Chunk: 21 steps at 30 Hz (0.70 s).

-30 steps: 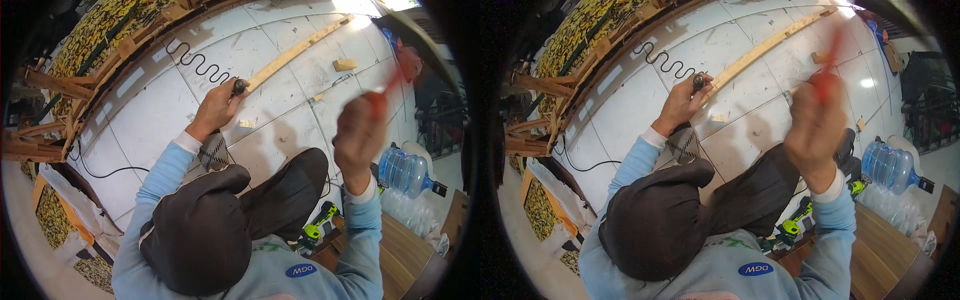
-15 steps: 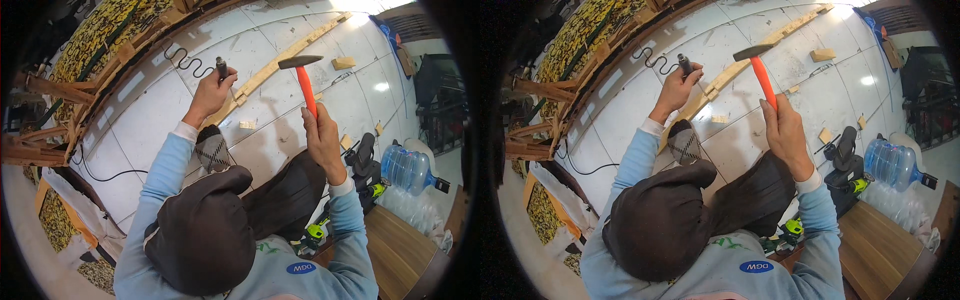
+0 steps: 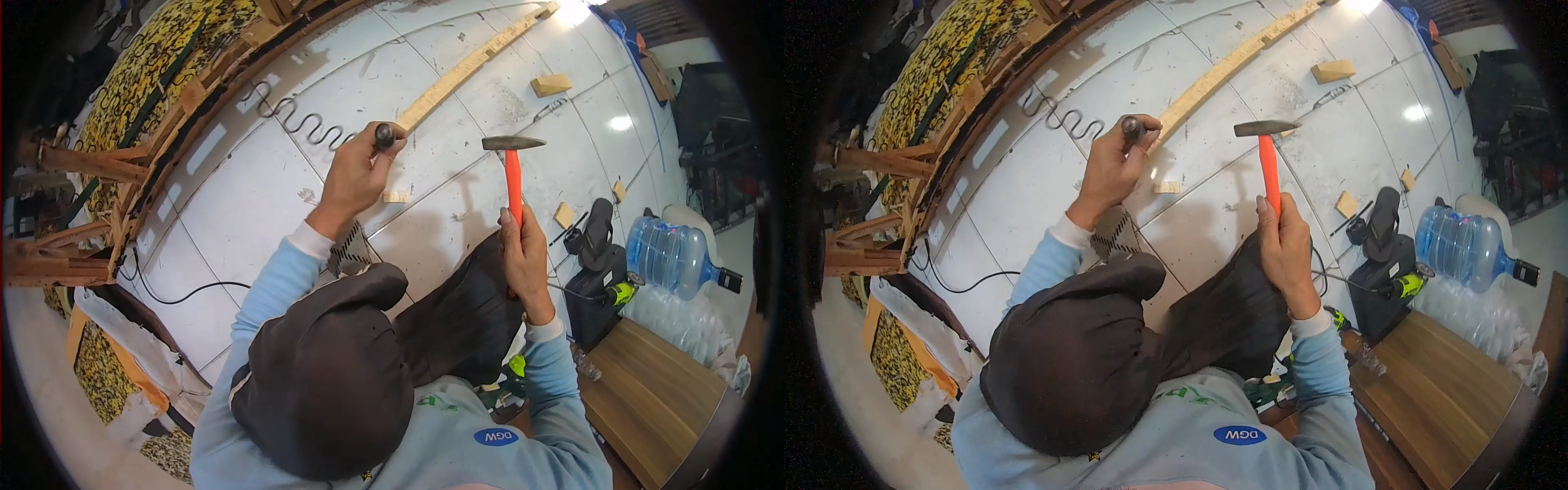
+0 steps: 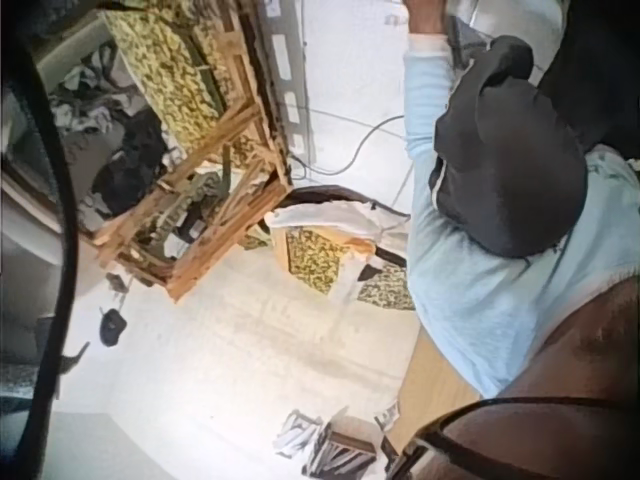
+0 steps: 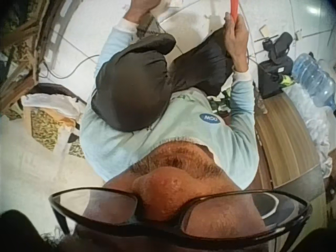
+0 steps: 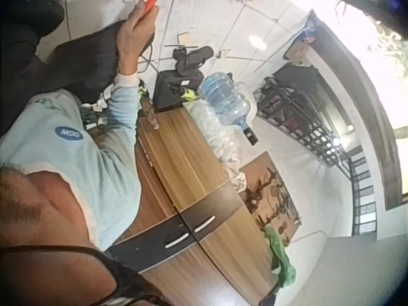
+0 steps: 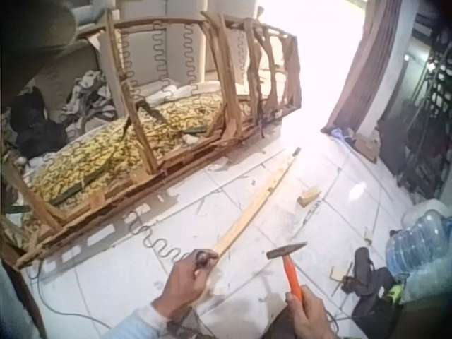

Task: The person sits on the floor and uses a hammer and nail set to attach a wooden slat to a metal spring on a furniture frame. They then use a power drill to secure the slat to the wooden frame structure.

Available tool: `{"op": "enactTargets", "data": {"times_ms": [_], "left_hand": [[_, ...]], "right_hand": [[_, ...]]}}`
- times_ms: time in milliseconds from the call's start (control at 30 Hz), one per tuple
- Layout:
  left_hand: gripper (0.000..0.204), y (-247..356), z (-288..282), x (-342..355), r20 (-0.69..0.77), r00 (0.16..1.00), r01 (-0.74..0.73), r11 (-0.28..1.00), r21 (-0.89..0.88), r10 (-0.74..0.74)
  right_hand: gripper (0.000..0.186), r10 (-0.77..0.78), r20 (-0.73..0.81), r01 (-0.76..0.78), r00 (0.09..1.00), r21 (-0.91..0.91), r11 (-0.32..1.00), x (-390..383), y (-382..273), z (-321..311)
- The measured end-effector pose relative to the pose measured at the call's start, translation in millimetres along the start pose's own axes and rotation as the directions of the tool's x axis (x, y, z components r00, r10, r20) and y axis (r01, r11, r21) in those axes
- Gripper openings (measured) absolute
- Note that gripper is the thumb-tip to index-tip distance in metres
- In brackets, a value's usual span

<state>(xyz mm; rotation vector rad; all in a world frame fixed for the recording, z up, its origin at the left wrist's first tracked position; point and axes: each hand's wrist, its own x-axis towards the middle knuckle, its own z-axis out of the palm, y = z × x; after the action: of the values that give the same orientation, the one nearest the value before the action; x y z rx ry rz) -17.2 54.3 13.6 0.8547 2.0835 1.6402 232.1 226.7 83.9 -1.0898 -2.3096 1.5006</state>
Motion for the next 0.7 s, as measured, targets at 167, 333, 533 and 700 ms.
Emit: {"op": "enactTargets", "data": {"times_ms": [167, 333, 533, 700], "left_hand": [[0.018, 6.5, -4.5, 5.9, -0.109, 0.993, 0.047, 0.999, 0.024, -0.044], [0.02, -5.7, -10.2, 6.6, -0.092, 0.994, 0.058, 0.996, 0.072, -0.051], [0.02, -10.6, -16.8, 11.2, -0.064, 0.997, 0.05, 0.996, 0.07, -0.046], [0.019, -9.4, -25.2, 20.3, 0.1, 0.994, 0.029, 0.983, 0.183, -0.048]], "right_hand": [[0.034, 0.047, -0.008, -0.047, 0.999, 0.059, 0.997, 3.1, 1.8, -4.9], [0.035, 0.007, 0.003, -0.007, 1.0, 0.019, 1.0, 9.6, -2.3, -6.5], [0.035, 0.009, 0.007, -0.009, 1.0, -0.005, 1.0, 11.9, 0.0, -2.5], [0.034, 0.017, 0.015, -0.018, 1.0, 0.01, 1.0, 12.1, 0.4, 2.0]]}}
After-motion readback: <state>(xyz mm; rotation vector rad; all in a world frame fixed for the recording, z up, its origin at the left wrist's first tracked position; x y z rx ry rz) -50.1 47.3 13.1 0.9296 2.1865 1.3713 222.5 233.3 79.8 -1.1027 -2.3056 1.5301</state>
